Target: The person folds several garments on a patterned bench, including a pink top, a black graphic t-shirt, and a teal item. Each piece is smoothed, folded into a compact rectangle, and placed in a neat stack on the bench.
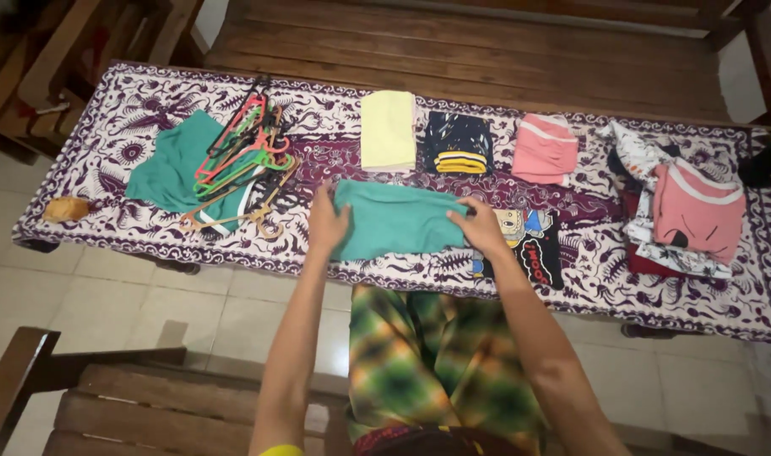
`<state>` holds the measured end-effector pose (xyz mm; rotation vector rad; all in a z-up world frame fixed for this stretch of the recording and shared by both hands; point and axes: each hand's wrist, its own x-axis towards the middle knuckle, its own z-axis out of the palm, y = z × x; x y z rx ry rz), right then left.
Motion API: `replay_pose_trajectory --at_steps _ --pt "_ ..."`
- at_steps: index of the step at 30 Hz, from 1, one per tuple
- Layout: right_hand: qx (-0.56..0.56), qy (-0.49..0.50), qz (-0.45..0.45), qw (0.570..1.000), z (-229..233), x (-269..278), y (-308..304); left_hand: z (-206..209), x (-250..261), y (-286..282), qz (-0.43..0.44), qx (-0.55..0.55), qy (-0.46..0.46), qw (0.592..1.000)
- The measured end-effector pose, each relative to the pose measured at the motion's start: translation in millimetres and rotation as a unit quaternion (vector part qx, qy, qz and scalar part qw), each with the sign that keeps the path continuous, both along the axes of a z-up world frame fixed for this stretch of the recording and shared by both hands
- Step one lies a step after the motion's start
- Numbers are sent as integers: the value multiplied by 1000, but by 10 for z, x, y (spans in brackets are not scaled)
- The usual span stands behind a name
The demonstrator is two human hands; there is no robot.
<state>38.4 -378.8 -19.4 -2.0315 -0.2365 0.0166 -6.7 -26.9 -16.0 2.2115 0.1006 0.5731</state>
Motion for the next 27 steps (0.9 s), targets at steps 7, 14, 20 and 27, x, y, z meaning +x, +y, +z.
replay_pose_trajectory --at_steps 7,14,20,27 --pt "118 109 -31 987 -130 50 -54 43 -290 -2 -75 43 57 995" --pt "-89 -7 -48 995 331 33 17 6 -347 138 -155 -26 70 985" --pt "-203 -189 112 954 359 -366 782 67 -379 123 -140 -71 103 982" --pt "-348 -125 212 904 182 -378 1479 54 -368 148 -149 -66 96 982"
